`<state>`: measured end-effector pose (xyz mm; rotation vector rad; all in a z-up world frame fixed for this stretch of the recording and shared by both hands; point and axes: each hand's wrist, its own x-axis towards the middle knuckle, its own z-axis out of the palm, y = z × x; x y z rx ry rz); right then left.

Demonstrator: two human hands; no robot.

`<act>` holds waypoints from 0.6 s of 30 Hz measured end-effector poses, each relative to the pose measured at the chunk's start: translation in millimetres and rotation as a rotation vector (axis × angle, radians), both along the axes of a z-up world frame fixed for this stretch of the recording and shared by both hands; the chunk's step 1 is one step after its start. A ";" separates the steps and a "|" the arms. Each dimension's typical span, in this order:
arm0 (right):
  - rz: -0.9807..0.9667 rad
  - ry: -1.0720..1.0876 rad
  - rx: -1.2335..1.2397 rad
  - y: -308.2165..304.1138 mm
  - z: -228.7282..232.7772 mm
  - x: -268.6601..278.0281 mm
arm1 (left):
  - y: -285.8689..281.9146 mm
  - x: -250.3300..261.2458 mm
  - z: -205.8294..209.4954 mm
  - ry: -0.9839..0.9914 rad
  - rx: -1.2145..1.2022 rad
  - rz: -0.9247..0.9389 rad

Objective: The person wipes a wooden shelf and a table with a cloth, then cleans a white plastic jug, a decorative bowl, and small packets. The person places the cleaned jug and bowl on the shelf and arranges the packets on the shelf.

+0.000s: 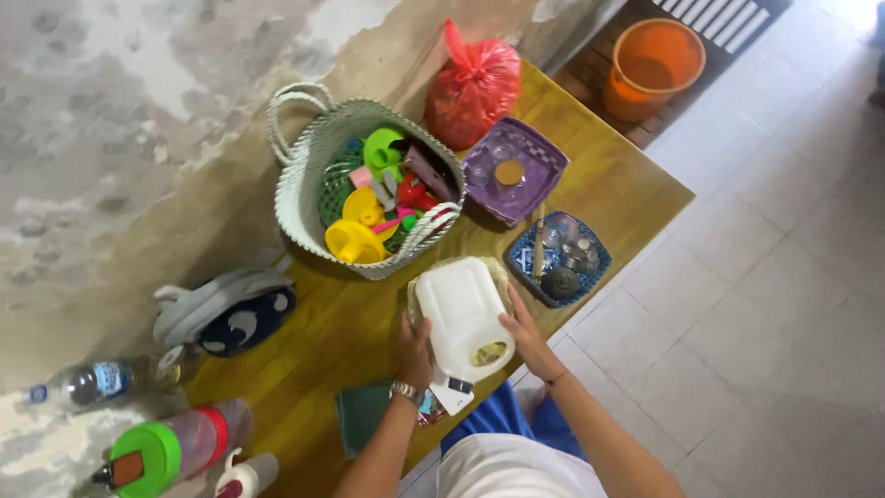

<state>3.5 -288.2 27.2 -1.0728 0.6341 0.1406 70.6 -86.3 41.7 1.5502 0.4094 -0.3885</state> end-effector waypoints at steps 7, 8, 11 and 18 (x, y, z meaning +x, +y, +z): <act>-0.131 -0.231 -0.181 -73.3 18.1 -79.3 | -89.3 -32.4 55.7 0.023 -0.247 -0.077; -0.227 -0.304 -0.128 -93.0 19.1 -95.3 | -116.5 -39.8 65.0 0.017 -0.316 -0.073; -0.359 -0.082 -0.173 -143.6 91.3 -133.8 | -193.9 -55.5 119.9 -0.006 -0.219 -0.286; -0.645 0.098 -0.348 -300.6 152.0 -240.7 | -390.7 -146.2 111.7 0.078 -0.431 -0.453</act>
